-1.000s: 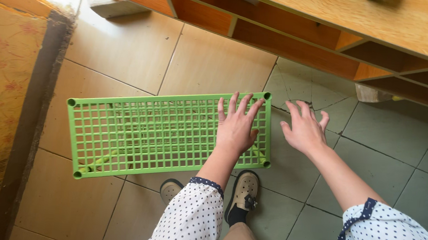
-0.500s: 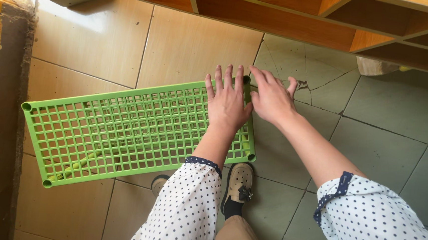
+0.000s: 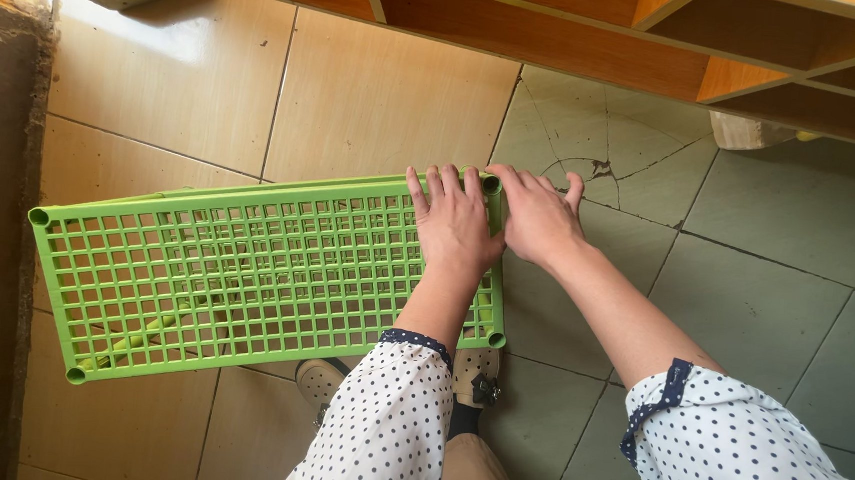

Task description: The person assembles a green plastic storage shelf by inserting green plastic rods into the corner sockets of grid panels. They repeatedly pick up rods, align them with the panel holes, and press them in to form a frame. The assembled unit is placed on a wooden table.

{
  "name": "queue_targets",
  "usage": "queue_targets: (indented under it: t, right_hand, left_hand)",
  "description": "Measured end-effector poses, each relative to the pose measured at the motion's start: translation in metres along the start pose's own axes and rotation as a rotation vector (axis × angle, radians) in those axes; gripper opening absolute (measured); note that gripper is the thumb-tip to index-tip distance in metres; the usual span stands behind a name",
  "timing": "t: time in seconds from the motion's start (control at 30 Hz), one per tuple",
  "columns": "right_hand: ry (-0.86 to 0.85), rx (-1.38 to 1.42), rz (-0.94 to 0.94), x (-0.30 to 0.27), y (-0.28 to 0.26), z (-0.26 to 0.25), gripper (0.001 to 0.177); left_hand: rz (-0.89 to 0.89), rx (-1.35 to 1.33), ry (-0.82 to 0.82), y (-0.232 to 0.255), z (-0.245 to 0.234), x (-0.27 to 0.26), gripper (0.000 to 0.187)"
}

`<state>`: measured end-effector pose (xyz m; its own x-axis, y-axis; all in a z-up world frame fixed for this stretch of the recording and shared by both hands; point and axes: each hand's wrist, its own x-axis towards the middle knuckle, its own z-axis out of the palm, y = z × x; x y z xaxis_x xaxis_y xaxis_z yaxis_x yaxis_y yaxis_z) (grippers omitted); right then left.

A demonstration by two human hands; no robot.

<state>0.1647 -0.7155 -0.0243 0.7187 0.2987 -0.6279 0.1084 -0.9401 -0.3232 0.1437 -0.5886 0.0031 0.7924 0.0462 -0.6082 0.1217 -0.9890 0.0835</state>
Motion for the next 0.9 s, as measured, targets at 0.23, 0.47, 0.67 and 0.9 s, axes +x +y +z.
queue_targets:
  t: [0.23,0.47,0.67,0.9]
  right_hand:
    - [0.150,-0.080,-0.131,0.003,0.010,0.000,0.072]
    - [0.151,-0.104,-0.235,0.009,0.019,0.008,0.058]
    - [0.127,-0.187,-0.363,0.005,0.018,0.006,0.063]
    - [0.138,-0.219,-0.401,0.011,0.010,0.008,0.059]
  left_hand:
    - [0.083,-0.226,0.081,-0.020,-0.002,-0.003,0.097]
    - [0.151,-0.322,0.105,-0.032,0.013,-0.009,0.081]
    - [0.110,-0.265,0.082,-0.029,0.018,-0.009,0.082]
    - [0.032,-0.276,0.056,-0.029,0.020,-0.003,0.078]
